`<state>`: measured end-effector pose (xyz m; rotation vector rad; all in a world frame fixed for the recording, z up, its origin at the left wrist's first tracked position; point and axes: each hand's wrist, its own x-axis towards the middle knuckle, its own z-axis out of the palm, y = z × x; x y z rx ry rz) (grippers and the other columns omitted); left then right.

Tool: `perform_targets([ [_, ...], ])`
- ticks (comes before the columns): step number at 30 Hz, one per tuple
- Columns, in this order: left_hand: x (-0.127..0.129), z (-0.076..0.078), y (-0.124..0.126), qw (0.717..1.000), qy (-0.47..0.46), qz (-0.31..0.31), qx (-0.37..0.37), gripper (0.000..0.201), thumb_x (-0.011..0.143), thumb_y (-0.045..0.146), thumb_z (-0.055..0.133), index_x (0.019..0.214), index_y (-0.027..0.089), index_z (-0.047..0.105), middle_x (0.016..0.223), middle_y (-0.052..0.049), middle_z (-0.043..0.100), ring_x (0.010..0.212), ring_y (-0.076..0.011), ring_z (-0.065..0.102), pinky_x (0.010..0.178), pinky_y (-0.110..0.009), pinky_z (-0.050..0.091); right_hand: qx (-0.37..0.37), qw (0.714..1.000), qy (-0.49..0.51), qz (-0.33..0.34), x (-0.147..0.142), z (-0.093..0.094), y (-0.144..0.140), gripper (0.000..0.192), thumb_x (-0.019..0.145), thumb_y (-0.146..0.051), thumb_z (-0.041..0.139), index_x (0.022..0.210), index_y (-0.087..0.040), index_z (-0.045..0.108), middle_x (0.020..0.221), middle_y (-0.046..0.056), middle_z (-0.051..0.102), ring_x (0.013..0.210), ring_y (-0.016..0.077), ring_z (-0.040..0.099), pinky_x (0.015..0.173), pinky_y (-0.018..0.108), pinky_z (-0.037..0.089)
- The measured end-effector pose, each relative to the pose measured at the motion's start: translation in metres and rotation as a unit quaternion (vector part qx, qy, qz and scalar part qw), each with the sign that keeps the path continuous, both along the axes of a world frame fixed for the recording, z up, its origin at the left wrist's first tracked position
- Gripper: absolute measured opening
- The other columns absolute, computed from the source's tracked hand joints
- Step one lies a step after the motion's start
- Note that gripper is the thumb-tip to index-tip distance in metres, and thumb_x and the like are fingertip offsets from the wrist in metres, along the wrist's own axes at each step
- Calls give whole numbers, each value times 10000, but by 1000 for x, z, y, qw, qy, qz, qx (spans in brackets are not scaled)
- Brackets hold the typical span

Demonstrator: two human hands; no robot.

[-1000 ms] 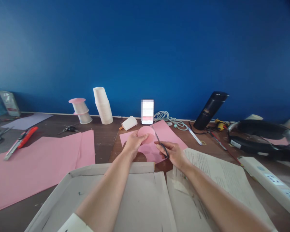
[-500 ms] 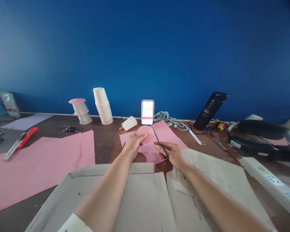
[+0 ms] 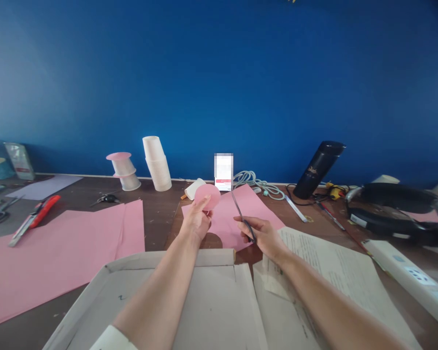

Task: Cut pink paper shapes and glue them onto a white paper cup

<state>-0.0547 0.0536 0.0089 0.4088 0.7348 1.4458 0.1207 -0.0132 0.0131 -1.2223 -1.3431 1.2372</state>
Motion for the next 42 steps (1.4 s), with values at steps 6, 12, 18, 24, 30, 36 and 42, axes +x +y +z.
perform_targets([
  [6, -2, 1, 1, 997, -50, 29, -44, 332, 601, 145, 782, 855, 225, 583, 934, -1, 627, 690, -78, 555, 543, -176, 454, -12, 1000, -6, -5, 0, 0, 1, 464, 699, -483, 675, 1010, -138, 673, 617, -23, 505, 521, 97, 490, 536, 259, 366],
  [12, -1, 4, 1, 996, -75, 35, -42, 288, 647, 92, 732, 863, 215, 587, 904, 5, 621, 645, -62, 537, 526, -160, 449, -11, 1000, -3, -9, 0, 2, 0, 468, 684, -482, 681, 1003, -140, 679, 618, -17, 508, 515, 100, 492, 520, 256, 359],
  [18, -1, 1, 1, 999, -30, 11, -8, 287, 653, 130, 732, 894, 204, 593, 911, -6, 626, 663, -65, 550, 551, -171, 449, -7, 1000, -7, -3, 0, -2, 1, 487, 673, -499, 684, 991, -130, 682, 609, -16, 502, 510, 99, 474, 512, 254, 354],
  [24, -1, -1, 0, 1000, 28, -8, 3, 356, 607, 197, 770, 912, 225, 588, 926, 19, 626, 743, -69, 577, 621, -191, 452, -13, 1000, -10, 3, 0, -5, 2, 487, 690, -500, 680, 1002, -126, 672, 606, -18, 504, 515, 96, 460, 522, 255, 355],
  [30, 0, -2, 1, 999, 32, -1, -4, 328, 592, 217, 772, 863, 209, 589, 913, 4, 631, 724, -70, 568, 628, -191, 434, -23, 1000, -10, 0, 0, -4, 2, 498, 673, -504, 691, 995, -125, 672, 612, -16, 506, 513, 99, 468, 502, 252, 360],
  [36, 0, -3, 1, 998, 58, 0, 23, 349, 597, 279, 775, 902, 219, 617, 942, -3, 648, 763, -76, 579, 664, -194, 425, -29, 1000, -3, -4, -1, -3, 2, 471, 685, -472, 694, 993, -118, 668, 613, -22, 506, 517, 91, 469, 515, 247, 360],
  [42, 3, -5, -1, 990, 131, 4, 50, 423, 572, 272, 788, 955, 171, 638, 905, -64, 667, 743, -125, 605, 657, -238, 435, -21, 1000, 3, -3, 0, -5, 2, 483, 680, -496, 690, 996, -131, 674, 603, -21, 516, 516, 99, 483, 505, 247, 348],
])
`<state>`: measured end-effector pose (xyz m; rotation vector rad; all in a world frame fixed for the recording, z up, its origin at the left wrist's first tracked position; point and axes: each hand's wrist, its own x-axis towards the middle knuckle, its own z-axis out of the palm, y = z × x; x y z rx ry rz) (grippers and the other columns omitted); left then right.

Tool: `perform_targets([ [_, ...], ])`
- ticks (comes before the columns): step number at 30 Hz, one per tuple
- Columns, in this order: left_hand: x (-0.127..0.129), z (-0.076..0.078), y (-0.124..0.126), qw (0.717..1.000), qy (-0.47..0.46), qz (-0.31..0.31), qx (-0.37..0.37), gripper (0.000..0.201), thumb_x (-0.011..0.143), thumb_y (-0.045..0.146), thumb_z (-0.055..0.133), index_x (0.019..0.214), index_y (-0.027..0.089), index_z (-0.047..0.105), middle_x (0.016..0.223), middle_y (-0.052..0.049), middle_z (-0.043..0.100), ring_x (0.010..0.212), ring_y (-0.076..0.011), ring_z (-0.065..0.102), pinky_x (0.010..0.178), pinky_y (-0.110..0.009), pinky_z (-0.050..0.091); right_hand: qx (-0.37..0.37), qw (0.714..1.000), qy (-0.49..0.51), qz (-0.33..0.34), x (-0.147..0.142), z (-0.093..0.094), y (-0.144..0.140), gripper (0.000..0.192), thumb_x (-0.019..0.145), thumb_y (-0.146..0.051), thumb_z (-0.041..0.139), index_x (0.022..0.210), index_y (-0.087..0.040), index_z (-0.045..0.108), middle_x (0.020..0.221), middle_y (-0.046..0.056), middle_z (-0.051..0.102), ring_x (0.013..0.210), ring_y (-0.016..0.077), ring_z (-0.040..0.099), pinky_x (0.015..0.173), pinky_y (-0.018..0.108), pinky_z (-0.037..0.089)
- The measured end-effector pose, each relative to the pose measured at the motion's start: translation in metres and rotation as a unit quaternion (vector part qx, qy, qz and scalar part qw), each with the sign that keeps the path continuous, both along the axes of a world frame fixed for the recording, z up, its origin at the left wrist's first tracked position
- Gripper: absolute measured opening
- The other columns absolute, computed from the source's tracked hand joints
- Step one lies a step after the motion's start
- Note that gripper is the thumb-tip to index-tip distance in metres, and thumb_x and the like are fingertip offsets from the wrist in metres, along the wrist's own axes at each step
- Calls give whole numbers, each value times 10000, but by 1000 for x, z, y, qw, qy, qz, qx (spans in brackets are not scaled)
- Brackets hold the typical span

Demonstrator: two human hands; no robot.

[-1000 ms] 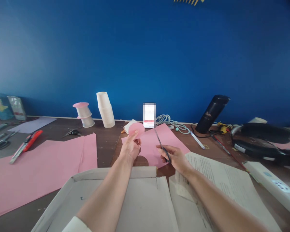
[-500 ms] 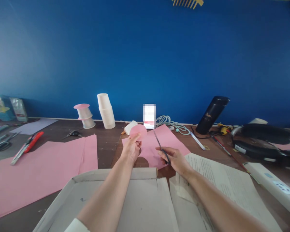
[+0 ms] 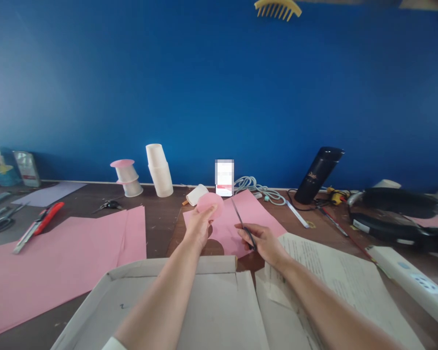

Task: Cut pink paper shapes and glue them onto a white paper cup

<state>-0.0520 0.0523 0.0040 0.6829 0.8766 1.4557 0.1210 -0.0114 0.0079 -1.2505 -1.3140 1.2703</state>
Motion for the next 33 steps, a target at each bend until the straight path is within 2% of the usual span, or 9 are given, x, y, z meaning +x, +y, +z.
perform_targets([
  [6, -1, -1, 1, 998, 35, -44, -3, 339, 549, 254, 794, 851, 163, 668, 751, -17, 640, 631, -70, 549, 628, -199, 415, 6, 1000, -23, -11, 0, 0, 0, 474, 688, -502, 673, 991, -138, 677, 570, -21, 519, 516, 104, 472, 503, 247, 350],
  [12, -1, 0, -1, 998, 31, -50, 1, 313, 552, 323, 791, 797, 160, 682, 762, -29, 641, 630, -72, 538, 618, -197, 419, 19, 1000, 10, -17, 1, 2, 1, 480, 693, -509, 666, 992, -134, 674, 600, -12, 525, 535, 107, 480, 521, 254, 366],
  [19, -4, -1, -3, 986, 145, -79, 31, 337, 618, 449, 740, 776, 161, 664, 688, -22, 597, 563, -84, 485, 541, -207, 371, 21, 999, 38, 2, 4, 9, -2, 459, 724, -470, 656, 1032, -129, 672, 618, -7, 528, 556, 107, 491, 560, 267, 384],
  [25, -10, 13, -10, 965, 241, -96, 33, 339, 600, 479, 740, 612, 164, 614, 602, -24, 560, 518, -108, 455, 497, -233, 349, 25, 999, 42, 20, 6, 12, -4, 470, 729, -471, 650, 1041, -120, 664, 633, -8, 524, 561, 105, 486, 557, 267, 385],
  [29, -11, 18, -13, 966, 239, -95, 33, 339, 585, 468, 752, 592, 164, 603, 574, -16, 550, 519, -111, 461, 507, -235, 362, 24, 998, 46, 23, 6, 12, -3, 463, 723, -461, 658, 1039, -122, 668, 632, -6, 530, 552, 101, 487, 550, 263, 380],
  [33, -11, 16, -11, 966, 229, -116, 28, 353, 585, 471, 753, 637, 152, 613, 589, -23, 559, 501, -104, 458, 484, -227, 350, 19, 999, 38, 14, 6, 12, -4, 445, 717, -450, 664, 1034, -138, 675, 651, -5, 539, 552, 101, 492, 553, 267, 385],
])
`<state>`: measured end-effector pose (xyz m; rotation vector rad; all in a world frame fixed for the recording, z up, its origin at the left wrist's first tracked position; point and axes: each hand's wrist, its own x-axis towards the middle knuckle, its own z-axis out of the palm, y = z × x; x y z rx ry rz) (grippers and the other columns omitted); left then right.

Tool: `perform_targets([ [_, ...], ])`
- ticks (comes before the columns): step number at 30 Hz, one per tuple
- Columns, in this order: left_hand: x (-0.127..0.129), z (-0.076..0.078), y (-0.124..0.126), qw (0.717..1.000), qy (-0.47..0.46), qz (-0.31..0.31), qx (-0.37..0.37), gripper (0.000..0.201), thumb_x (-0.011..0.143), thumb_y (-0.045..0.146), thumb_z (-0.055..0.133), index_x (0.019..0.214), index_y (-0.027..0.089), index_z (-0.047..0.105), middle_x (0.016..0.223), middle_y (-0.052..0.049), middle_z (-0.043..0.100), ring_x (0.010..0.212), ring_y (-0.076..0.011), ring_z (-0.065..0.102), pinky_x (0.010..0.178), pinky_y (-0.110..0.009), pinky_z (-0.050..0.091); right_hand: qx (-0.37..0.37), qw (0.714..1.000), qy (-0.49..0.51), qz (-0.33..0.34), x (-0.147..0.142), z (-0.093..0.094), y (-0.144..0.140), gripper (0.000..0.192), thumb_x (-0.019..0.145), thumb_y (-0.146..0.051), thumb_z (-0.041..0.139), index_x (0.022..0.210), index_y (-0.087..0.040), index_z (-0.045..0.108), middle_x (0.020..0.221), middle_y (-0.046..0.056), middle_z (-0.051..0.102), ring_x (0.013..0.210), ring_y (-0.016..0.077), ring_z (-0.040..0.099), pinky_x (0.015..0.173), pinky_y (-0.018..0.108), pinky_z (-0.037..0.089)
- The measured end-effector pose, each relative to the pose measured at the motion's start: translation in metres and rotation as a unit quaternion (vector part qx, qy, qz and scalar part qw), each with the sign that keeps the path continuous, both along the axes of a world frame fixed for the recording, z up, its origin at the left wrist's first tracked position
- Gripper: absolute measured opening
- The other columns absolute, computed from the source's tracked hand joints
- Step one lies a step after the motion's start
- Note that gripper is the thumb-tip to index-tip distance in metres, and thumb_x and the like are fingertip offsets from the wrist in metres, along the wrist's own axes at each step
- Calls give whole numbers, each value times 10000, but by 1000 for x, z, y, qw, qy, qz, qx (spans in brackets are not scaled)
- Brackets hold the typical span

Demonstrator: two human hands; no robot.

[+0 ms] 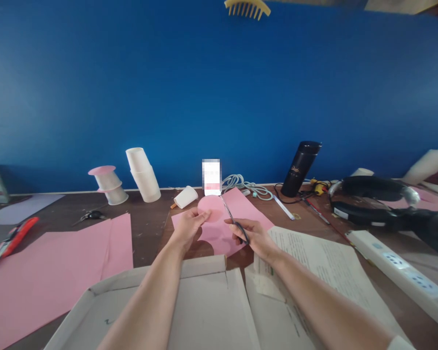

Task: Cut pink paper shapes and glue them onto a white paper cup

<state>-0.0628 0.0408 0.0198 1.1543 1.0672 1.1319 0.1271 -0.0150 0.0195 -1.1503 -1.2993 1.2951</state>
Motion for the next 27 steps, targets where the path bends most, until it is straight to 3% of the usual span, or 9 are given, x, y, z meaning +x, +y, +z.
perform_targets([
  [5, 1, -5, 2, 999, -19, -20, -18, 378, 599, 488, 737, 718, 144, 635, 641, -37, 584, 505, -106, 473, 479, -227, 346, 10, 1000, -7, -1, 0, -2, 1, 429, 751, -433, 641, 1055, -130, 662, 632, -11, 522, 547, 96, 482, 557, 264, 371],
  [12, 3, -6, 1, 999, -37, -21, -19, 353, 596, 465, 744, 631, 159, 571, 582, -9, 540, 481, -92, 448, 470, -223, 333, 8, 1000, -1, -6, -1, -3, 2, 428, 741, -428, 655, 1044, -126, 661, 634, -15, 515, 538, 95, 475, 556, 271, 374],
  [27, 4, -7, 3, 998, -45, -37, -27, 313, 612, 413, 743, 682, 149, 590, 611, 2, 556, 512, -80, 464, 486, -204, 338, 10, 1000, -7, -13, -1, -5, 3, 441, 728, -444, 668, 1036, -128, 668, 621, -8, 526, 538, 105, 480, 536, 274, 369],
])
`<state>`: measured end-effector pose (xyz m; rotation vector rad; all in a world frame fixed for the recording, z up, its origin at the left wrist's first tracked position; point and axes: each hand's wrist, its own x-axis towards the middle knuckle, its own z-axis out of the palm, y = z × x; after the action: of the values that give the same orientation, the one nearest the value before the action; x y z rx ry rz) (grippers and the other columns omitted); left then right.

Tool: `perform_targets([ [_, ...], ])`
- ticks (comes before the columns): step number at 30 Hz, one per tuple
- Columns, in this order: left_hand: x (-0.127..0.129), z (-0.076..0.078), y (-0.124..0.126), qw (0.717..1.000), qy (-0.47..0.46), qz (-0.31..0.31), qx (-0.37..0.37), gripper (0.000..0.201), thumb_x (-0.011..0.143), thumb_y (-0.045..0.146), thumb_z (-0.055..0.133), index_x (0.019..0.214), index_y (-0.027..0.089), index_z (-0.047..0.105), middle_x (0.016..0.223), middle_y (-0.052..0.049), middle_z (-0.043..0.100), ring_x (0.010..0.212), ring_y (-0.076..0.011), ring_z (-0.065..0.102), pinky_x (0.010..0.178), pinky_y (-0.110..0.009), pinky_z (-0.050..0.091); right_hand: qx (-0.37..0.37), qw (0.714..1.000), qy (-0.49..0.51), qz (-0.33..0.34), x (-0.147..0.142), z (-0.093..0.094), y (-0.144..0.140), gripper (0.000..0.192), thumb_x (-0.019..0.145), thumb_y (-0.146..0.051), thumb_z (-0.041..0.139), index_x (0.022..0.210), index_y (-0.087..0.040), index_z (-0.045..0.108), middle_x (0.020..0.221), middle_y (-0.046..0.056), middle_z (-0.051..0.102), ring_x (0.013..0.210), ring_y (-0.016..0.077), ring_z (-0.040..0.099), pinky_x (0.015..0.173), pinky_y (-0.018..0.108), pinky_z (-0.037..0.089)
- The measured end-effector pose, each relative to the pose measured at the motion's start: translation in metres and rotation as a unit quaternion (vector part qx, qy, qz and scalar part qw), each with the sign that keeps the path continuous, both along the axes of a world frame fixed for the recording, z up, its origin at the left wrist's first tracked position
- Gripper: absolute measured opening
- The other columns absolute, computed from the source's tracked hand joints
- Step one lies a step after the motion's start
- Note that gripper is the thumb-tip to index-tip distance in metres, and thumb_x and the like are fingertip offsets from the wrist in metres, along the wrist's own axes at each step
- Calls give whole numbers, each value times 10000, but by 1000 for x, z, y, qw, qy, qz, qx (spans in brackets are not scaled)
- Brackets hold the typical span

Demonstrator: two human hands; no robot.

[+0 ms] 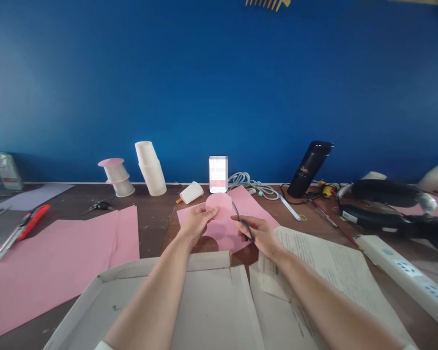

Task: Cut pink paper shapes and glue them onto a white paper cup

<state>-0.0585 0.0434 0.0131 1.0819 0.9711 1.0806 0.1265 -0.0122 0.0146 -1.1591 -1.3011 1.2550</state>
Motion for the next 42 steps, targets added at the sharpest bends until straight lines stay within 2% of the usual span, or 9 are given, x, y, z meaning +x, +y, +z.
perform_targets([
  [7, -1, -3, 2, 1000, 26, -5, 17, 318, 634, 427, 718, 751, 148, 624, 654, -16, 571, 545, -94, 474, 507, -216, 343, 5, 1000, -13, 3, 2, -3, 1, 426, 749, -439, 655, 1051, -138, 663, 634, -8, 530, 537, 103, 489, 536, 269, 356],
  [15, -2, -5, 3, 998, 45, 8, 34, 314, 649, 442, 700, 711, 147, 614, 650, -18, 567, 552, -95, 473, 523, -219, 353, 6, 1000, -24, 4, 3, -4, 2, 413, 765, -431, 640, 1058, -141, 658, 647, -6, 532, 540, 100, 497, 546, 265, 360],
  [23, 0, -5, 3, 1000, 26, 8, 10, 347, 619, 462, 717, 728, 149, 616, 653, -29, 583, 540, -105, 500, 504, -228, 363, 11, 1000, -28, -1, 1, -1, 1, 397, 770, -420, 633, 1046, -135, 660, 627, -7, 527, 539, 101, 480, 536, 263, 357],
  [42, 1, -5, 3, 999, 23, 3, 22, 364, 615, 468, 722, 697, 149, 569, 610, 3, 525, 507, -81, 443, 477, -208, 331, -2, 1000, -27, -10, -1, 3, -2, 444, 740, -463, 647, 1036, -131, 666, 624, 0, 534, 544, 111, 484, 548, 278, 381],
])
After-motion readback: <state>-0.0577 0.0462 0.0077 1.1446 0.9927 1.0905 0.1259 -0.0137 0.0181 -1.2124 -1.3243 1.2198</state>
